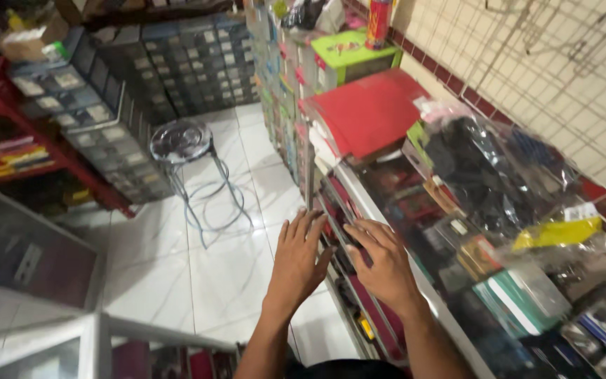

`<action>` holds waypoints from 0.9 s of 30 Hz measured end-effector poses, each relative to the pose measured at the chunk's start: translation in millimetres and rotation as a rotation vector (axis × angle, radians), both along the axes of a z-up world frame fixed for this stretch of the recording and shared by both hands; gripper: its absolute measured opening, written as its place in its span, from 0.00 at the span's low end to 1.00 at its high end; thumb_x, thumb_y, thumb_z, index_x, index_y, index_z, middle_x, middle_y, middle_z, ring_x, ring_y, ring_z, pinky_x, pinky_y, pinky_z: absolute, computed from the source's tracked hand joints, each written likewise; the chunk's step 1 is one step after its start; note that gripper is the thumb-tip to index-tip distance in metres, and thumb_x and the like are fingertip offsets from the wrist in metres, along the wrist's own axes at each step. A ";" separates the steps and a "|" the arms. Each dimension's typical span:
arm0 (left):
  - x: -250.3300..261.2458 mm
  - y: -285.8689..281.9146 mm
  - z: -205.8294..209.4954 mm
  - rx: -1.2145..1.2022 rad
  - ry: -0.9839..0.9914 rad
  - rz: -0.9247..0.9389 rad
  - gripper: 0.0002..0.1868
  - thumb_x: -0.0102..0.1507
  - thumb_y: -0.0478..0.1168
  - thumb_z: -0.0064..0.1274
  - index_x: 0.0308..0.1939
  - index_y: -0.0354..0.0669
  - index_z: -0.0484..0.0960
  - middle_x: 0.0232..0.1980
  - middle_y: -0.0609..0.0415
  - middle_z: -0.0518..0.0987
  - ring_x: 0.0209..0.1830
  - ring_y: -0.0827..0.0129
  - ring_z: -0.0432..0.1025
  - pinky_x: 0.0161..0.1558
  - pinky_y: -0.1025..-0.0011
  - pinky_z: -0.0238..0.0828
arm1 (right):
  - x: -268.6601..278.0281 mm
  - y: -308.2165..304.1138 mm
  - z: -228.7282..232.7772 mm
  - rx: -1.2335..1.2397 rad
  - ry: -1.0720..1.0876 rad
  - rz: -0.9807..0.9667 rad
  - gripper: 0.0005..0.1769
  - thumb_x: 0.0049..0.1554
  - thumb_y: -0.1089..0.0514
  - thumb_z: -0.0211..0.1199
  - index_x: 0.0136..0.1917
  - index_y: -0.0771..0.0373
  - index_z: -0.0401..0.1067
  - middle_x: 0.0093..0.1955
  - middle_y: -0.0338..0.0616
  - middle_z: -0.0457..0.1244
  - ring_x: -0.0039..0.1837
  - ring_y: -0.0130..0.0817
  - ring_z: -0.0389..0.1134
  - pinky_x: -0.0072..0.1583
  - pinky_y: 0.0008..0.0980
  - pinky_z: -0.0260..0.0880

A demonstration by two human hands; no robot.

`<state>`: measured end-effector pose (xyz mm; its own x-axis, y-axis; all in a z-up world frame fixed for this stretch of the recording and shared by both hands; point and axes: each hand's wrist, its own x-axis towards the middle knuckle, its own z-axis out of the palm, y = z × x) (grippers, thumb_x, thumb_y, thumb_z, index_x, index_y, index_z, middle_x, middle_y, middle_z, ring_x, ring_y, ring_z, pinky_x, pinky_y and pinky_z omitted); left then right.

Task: The person takes packaged fidget spinners from a shelf, places them on a glass counter to align them, and then hangs them back onto metal display hooks.

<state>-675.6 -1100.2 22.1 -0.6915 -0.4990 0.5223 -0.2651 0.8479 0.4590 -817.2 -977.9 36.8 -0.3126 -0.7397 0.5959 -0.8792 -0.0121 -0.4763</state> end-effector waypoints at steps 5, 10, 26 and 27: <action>4.9 -57.2 3.1 -0.007 0.017 -0.044 0.33 0.59 0.41 0.62 0.66 0.36 0.70 0.69 0.40 0.70 0.73 0.44 0.60 0.71 0.44 0.52 | 6.2 -55.4 5.5 0.023 -0.003 -0.055 0.20 0.53 0.61 0.67 0.60 0.62 0.77 0.62 0.50 0.67 0.66 0.49 0.66 0.68 0.45 0.63; 12.0 -104.7 -1.0 -0.008 0.007 -0.077 0.31 0.60 0.41 0.61 0.66 0.38 0.71 0.69 0.40 0.71 0.73 0.44 0.60 0.72 0.45 0.52 | 18.6 -101.3 2.9 0.023 -0.010 -0.075 0.21 0.54 0.62 0.66 0.61 0.63 0.76 0.63 0.50 0.67 0.67 0.51 0.65 0.68 0.46 0.63; -5.6 -201.0 6.1 -0.009 -0.047 -0.119 0.29 0.62 0.44 0.60 0.65 0.38 0.73 0.69 0.39 0.71 0.73 0.45 0.60 0.70 0.43 0.52 | -3.4 -194.9 -1.9 0.020 -0.047 -0.117 0.20 0.53 0.62 0.66 0.61 0.63 0.76 0.62 0.50 0.67 0.65 0.50 0.67 0.67 0.44 0.64; -9.1 -209.5 4.4 -0.012 -0.045 -0.114 0.29 0.62 0.44 0.60 0.65 0.38 0.73 0.69 0.40 0.71 0.73 0.45 0.60 0.70 0.43 0.52 | -7.2 -202.0 -2.5 0.024 -0.046 -0.121 0.20 0.53 0.62 0.66 0.60 0.63 0.76 0.62 0.50 0.67 0.65 0.50 0.67 0.67 0.44 0.64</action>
<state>-684.7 -1309.7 26.5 -0.7661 -0.4098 0.4952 -0.1869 0.8792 0.4383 -824.4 -1179.9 34.3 -0.4268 -0.7089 0.5615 -0.8507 0.1040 -0.5152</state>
